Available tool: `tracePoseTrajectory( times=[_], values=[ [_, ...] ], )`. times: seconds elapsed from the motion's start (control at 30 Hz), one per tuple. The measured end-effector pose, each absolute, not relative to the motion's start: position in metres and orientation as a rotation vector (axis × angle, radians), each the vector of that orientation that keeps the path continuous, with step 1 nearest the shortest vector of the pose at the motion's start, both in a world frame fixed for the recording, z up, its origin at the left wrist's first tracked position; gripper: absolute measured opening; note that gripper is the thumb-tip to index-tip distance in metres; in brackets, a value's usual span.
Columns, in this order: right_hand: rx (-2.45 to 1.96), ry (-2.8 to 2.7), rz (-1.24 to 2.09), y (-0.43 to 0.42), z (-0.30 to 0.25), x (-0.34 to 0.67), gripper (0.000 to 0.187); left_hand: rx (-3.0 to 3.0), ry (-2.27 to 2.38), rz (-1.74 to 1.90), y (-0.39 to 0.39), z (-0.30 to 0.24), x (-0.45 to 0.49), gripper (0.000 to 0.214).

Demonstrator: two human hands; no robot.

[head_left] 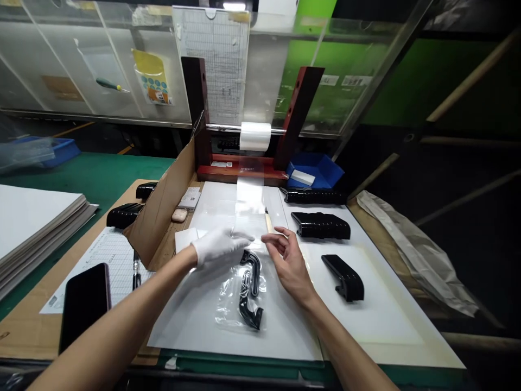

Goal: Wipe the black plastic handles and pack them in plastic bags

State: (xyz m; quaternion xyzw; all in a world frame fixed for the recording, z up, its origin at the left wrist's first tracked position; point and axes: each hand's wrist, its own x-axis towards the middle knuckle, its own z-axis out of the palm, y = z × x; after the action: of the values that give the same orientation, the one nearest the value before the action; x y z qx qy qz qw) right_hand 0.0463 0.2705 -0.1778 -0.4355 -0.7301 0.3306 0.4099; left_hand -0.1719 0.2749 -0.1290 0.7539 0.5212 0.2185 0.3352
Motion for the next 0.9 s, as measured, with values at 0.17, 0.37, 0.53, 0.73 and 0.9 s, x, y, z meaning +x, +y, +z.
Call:
tracePoseTrajectory(
  times=[0.17,0.37,0.53,0.73,0.9],
  values=[
    [-0.935,-2.021,0.845,0.224,-0.180,0.066,0.017,2.180,1.186,0.575,0.218,-0.133,-0.156,0.027],
    [-0.829,-2.186,0.694,0.188,-0.188,0.089,0.024,2.359,1.179,0.544,0.158,-0.139,-0.164,0.023],
    [-1.045,-2.096,0.559,0.201,-0.181,0.071,0.027,2.368,1.529,0.597,0.160,-0.140,-0.157,0.038],
    [-1.216,-2.184,0.477,0.230,-0.213,0.031,0.059,2.252,1.693,0.496,0.193,-0.173,-0.115,0.059],
    [-1.203,-2.301,0.443,0.232,-0.225,0.031,0.068,2.195,1.691,0.375,0.192,-0.175,-0.107,0.064]
  ],
)
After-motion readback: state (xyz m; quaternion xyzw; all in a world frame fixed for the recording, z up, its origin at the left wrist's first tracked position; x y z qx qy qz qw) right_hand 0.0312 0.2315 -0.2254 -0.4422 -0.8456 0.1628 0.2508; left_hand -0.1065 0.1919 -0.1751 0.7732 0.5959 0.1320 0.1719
